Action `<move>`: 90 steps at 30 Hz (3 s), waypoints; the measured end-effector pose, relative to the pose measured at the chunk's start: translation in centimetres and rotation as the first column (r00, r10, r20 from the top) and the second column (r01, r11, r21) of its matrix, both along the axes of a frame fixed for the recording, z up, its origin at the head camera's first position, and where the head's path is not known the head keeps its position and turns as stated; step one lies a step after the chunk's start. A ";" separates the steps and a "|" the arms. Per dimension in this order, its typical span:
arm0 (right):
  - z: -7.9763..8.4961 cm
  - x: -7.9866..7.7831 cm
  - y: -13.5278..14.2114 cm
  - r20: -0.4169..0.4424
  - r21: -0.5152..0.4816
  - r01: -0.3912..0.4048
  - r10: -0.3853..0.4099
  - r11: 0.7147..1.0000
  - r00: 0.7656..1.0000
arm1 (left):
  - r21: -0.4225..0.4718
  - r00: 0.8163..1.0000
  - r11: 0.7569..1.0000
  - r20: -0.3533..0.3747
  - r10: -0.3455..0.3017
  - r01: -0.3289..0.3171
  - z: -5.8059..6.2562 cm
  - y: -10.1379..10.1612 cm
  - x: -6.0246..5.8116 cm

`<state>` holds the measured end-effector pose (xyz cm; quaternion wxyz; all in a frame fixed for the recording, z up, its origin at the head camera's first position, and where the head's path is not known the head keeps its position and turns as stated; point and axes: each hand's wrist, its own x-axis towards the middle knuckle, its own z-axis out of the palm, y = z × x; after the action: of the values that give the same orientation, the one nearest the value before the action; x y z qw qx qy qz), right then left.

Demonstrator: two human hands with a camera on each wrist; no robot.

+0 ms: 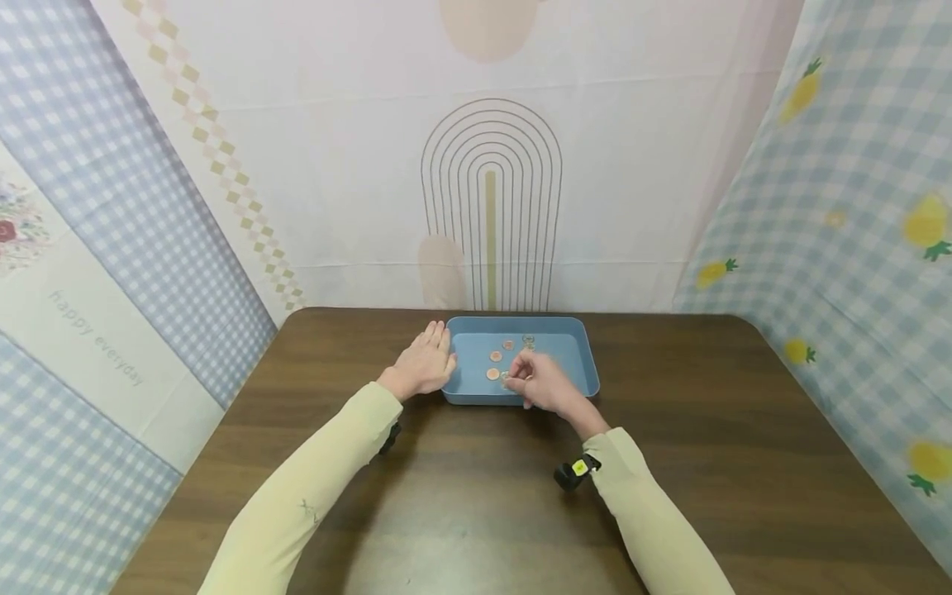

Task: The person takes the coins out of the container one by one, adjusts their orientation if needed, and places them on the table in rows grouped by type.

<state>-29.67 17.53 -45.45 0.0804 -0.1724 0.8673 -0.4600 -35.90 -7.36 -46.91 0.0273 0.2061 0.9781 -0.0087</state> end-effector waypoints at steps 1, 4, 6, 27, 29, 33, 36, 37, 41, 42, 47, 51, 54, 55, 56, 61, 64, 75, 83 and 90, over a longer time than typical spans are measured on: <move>-0.1 0.1 -0.2 0.006 -0.003 -0.001 0.001 1.000 1.000 | -0.006 1.000 1.000 -0.004 0.002 -0.002 0.0 0.0 0.0; -0.3 0.6 -0.6 0.025 -0.011 -0.023 0.023 1.000 0.999 | -0.013 1.000 1.000 -0.016 0.002 -0.002 -0.1 0.0 -0.2; -0.4 0.8 -0.9 0.028 -0.020 -0.051 0.051 0.999 0.998 | -0.016 1.000 1.000 -0.026 -0.008 0.007 -0.1 0.0 -0.2; -1.6 2.8 -3.5 0.134 0.168 -0.250 0.229 0.954 0.964 | -0.009 1.000 1.000 -0.012 0.003 -0.003 -0.2 0.2 -0.3; -1.6 3.0 -3.6 0.141 0.202 -0.252 0.226 0.946 0.964 | -0.008 1.000 1.000 -0.012 0.005 -0.005 -0.2 0.2 -0.3; -1.6 3.1 -3.9 0.132 0.271 -0.237 0.208 0.933 0.969 | -0.002 1.000 1.000 -0.011 0.006 -0.006 -0.1 0.1 -0.2; -1.7 3.2 -3.9 0.111 0.314 -0.221 0.195 0.923 0.974 | 0.007 1.000 1.000 -0.006 0.002 -0.002 0.0 0.3 -0.1; -1.7 3.2 -3.9 0.110 0.327 -0.216 0.190 0.920 0.976 | 0.009 1.000 1.000 -0.003 0.001 -0.001 0.0 0.3 -0.1; -1.9 3.3 -4.0 0.121 0.364 -0.205 0.172 0.909 0.978 | 0.004 1.000 1.000 -0.001 0.001 -0.001 -0.1 0.3 -0.2; -2.0 3.4 -4.0 0.124 0.371 -0.202 0.167 0.907 0.978 | 0.004 1.000 1.000 -0.004 0.002 -0.002 -0.1 0.3 -0.2; -2.1 3.4 -4.2 0.130 0.380 -0.212 0.175 0.900 0.976 | 0.007 1.000 1.000 -0.014 0.005 -0.005 -0.3 0.1 -0.4; -2.1 3.3 -4.0 0.140 0.365 -0.245 0.207 0.898 0.968 | -0.008 1.000 1.000 -0.015 0.005 -0.005 -0.3 0.2 -0.3; -2.0 3.2 -3.5 0.136 0.338 -0.264 0.231 0.903 0.963 | -0.018 1.000 1.000 -0.010 -0.001 0.001 -0.2 0.3 -0.3; -1.9 3.1 -3.3 0.134 0.327 -0.270 0.238 0.906 0.962 | -0.021 1.000 1.000 -0.009 -0.004 0.004 -0.1 0.3 -0.2; -1.9 3.1 -3.0 0.129 0.320 -0.274 0.245 0.907 0.961 | -0.023 1.000 1.000 -0.008 -0.006 0.005 -0.1 0.3 -0.2; -1.2 2.9 -1.6 0.117 0.280 -0.286 0.263 0.916 0.958 | -0.039 1.000 0.999 -0.009 -0.009 0.008 0.1 0.3 0.1; -0.7 2.7 -1.1 0.125 0.263 -0.289 0.265 0.920 0.956 | -0.042 1.000 0.999 -0.012 -0.012 0.011 0.2 0.3 0.1; 1.2 1.3 -0.3 0.075 0.253 -0.296 0.287 0.921 0.955 | -0.038 1.000 0.999 -0.013 -0.007 0.007 0.0 0.3 0.0; 1.8 -0.3 0.1 -0.009 0.284 -0.210 0.221 0.936 0.975 | -0.051 1.000 0.999 -0.013 -0.004 0.003 0.0 0.5 0.0; 1.3 -1.4 0.1 -0.022 0.273 -0.130 0.141 0.953 0.990 | -0.053 1.000 0.999 -0.013 -0.004 0.003 0.0 0.6 0.1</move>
<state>-31.07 17.58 -44.18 0.1165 -0.2284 0.9096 -0.3269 -35.85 -6.76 -46.90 0.0264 0.2069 0.9773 -0.0362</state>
